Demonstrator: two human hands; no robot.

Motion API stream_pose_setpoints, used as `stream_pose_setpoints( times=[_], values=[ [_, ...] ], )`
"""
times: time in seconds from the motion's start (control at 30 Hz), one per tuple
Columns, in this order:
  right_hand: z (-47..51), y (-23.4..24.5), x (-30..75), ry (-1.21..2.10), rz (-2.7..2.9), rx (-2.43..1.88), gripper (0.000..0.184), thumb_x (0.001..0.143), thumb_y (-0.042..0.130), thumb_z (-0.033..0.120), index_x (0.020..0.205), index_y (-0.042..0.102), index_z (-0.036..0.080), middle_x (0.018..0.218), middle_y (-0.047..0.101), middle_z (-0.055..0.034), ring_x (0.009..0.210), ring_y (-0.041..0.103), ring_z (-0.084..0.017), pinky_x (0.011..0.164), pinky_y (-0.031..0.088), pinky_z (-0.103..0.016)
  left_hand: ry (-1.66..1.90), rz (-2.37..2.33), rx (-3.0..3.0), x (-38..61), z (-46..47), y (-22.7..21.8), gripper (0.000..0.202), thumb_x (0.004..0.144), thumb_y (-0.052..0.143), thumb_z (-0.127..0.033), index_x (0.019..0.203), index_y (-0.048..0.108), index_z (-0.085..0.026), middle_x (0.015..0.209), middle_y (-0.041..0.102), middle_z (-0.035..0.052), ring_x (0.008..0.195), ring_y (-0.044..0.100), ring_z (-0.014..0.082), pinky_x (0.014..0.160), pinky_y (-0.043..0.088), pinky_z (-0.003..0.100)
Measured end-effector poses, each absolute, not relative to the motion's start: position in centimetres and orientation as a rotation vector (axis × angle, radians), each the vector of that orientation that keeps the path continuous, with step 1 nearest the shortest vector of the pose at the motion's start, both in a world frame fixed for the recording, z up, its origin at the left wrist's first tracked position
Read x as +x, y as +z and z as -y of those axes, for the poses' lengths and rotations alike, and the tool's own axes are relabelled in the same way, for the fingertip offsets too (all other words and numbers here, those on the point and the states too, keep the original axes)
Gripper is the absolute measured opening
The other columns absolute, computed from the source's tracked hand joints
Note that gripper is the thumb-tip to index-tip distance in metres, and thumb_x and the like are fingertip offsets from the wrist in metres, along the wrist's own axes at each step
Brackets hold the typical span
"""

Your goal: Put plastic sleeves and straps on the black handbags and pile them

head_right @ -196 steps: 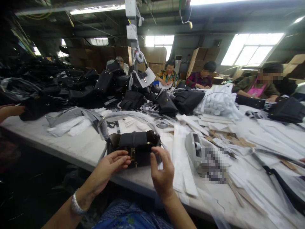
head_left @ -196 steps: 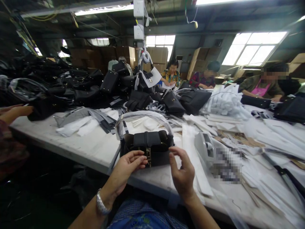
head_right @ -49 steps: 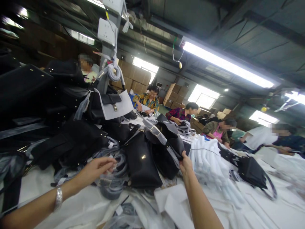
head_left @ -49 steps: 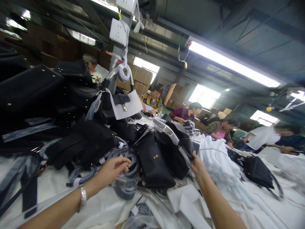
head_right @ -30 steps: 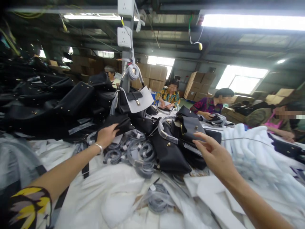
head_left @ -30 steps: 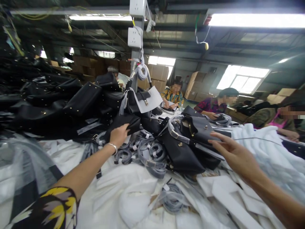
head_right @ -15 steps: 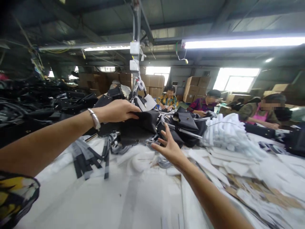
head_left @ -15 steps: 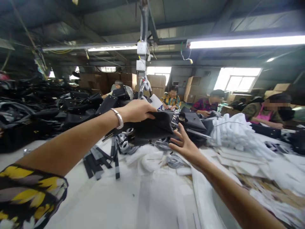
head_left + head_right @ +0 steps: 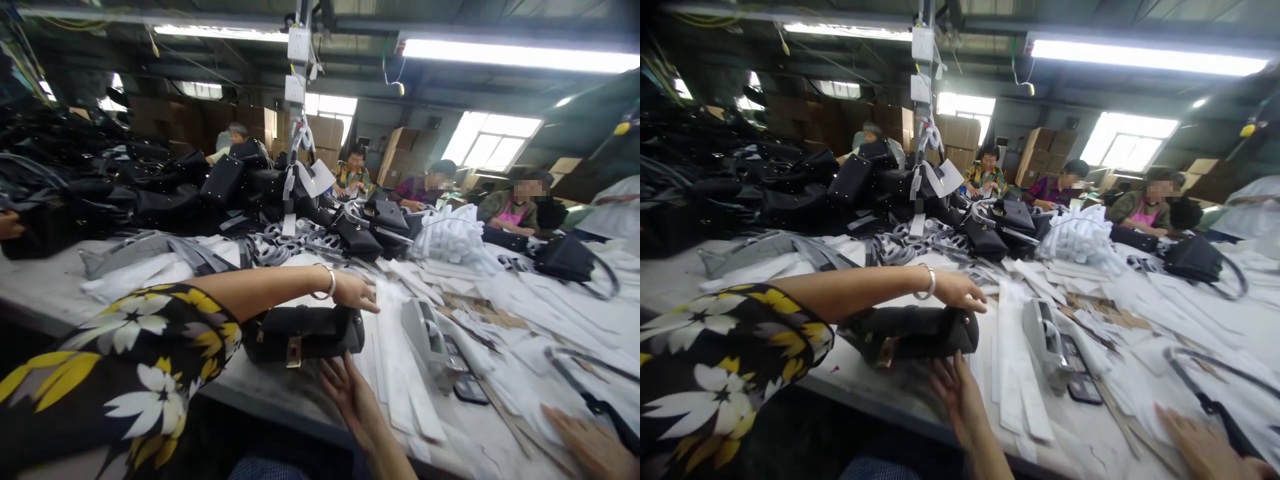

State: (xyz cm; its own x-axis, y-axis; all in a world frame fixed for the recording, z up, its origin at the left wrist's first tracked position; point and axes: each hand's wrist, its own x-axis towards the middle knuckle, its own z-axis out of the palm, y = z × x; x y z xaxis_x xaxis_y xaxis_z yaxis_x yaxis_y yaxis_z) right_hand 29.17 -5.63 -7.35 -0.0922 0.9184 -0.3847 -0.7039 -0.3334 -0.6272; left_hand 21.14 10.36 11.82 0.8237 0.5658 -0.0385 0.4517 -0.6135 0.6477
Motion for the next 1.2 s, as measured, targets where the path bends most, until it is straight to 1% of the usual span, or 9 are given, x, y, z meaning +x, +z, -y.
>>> stream_pose_setpoints(
  times=[0.13,0.23,0.33,0.43,0.53,0.73,0.93,1.1,1.2],
  values=[
    [7.0,-6.5,32.4,1.587,0.674,-1.171,0.049,0.081,0.072,0.045,0.118,0.061,0.015,0.113,0.07,-0.0133,0.107,0.068,-0.028,0.093,0.054,-0.044,0.369,-0.811,2.198,14.6,-9.7,10.5,0.042,0.082,0.062,-0.052,0.114,0.071,-0.026,0.117,0.073,0.0055,0.108,0.065,0.0261,0.098,0.043,0.031],
    [7.0,-4.2,34.2,0.936,1.155,-1.372,0.039,0.086,0.066,0.042,0.115,0.063,0.017,0.104,0.071,-0.012,0.096,0.07,-0.027,0.089,0.056,-0.045,0.401,-0.811,2.199,9.4,-7.8,9.7,0.057,0.083,0.064,-0.051,0.133,0.058,-0.026,0.142,0.056,0.0059,0.132,0.048,0.0286,0.111,0.031,0.035],
    [5.2,-1.6,34.8,0.267,1.582,-1.293,0.03,0.091,0.058,0.026,0.121,0.061,0.022,0.119,0.066,-0.0111,0.109,0.064,-0.026,0.098,0.052,-0.048,0.335,-0.808,2.355,6.2,-6.3,8.5,0.074,0.081,0.068,-0.05,0.146,0.042,-0.026,0.153,0.042,0.0075,0.138,0.04,0.0282,0.114,0.027,0.036],
    [2.3,-0.1,34.7,-0.082,2.016,-1.164,0.041,0.091,0.051,0.011,0.13,0.057,0.024,0.141,0.052,-0.0111,0.134,0.045,-0.029,0.109,0.044,-0.053,0.251,-0.795,2.492,5.4,-6.0,7.2,0.076,0.079,0.071,-0.048,0.146,0.041,-0.027,0.154,0.04,0.0088,0.138,0.041,0.0286,0.113,0.03,0.035],
    [0.4,-0.1,34.6,-0.224,2.255,-1.132,0.037,0.09,0.05,0.005,0.122,0.061,0.02,0.144,0.05,-0.0117,0.14,0.036,-0.031,0.111,0.042,-0.054,0.229,-0.82,2.591,6.0,-6.1,6.3,0.085,0.076,0.074,-0.045,0.149,0.033,-0.03,0.157,0.035,0.0097,0.139,0.039,0.0298,0.112,0.032,0.037],
    [0.3,-1.2,35.4,-0.237,2.267,-1.081,0.023,0.094,0.047,0.008,0.105,0.064,0.019,0.123,0.064,-0.0101,0.137,0.041,-0.027,0.107,0.048,-0.048,0.214,-0.899,2.706,7.2,-6.3,5.9,0.073,0.076,0.072,-0.033,0.144,0.044,-0.03,0.153,0.041,0.0107,0.131,0.049,0.0311,0.106,0.04,0.038],
    [-0.3,-0.5,35.9,-0.248,2.333,-0.953,0.02,0.095,0.047,0.008,0.097,0.064,0.019,0.116,0.068,-0.007,0.131,0.049,-0.025,0.105,0.05,-0.044,0.521,-1.069,2.566,6.9,-9.4,8.0,0.043,0.095,0.047,-0.037,0.134,0.056,-0.024,0.128,0.067,0.0072,0.113,0.063,0.0252,0.099,0.044,0.033],
    [-0.2,0.7,35.5,-0.226,2.39,-0.888,0.017,0.095,0.05,0.01,0.095,0.063,0.021,0.111,0.07,-0.0023,0.124,0.054,-0.023,0.11,0.043,-0.048,0.806,-1.322,2.169,6.1,-13.7,8.1,0.051,0.076,0.069,-0.054,0.113,0.069,-0.018,0.121,0.069,0.0111,0.115,0.06,0.031,0.098,0.045,0.036],
    [0.3,0.9,35.3,-0.185,2.398,-0.877,0.016,0.094,0.051,0.01,0.096,0.063,0.02,0.111,0.07,-0.0038,0.125,0.054,-0.024,0.103,0.05,-0.044,0.701,-1.341,2.033,5.7,-14.5,6.9,0.057,0.075,0.068,-0.058,0.112,0.069,-0.016,0.107,0.072,0.0118,0.096,0.067,0.029,0.078,0.054,0.035]
  ],
)
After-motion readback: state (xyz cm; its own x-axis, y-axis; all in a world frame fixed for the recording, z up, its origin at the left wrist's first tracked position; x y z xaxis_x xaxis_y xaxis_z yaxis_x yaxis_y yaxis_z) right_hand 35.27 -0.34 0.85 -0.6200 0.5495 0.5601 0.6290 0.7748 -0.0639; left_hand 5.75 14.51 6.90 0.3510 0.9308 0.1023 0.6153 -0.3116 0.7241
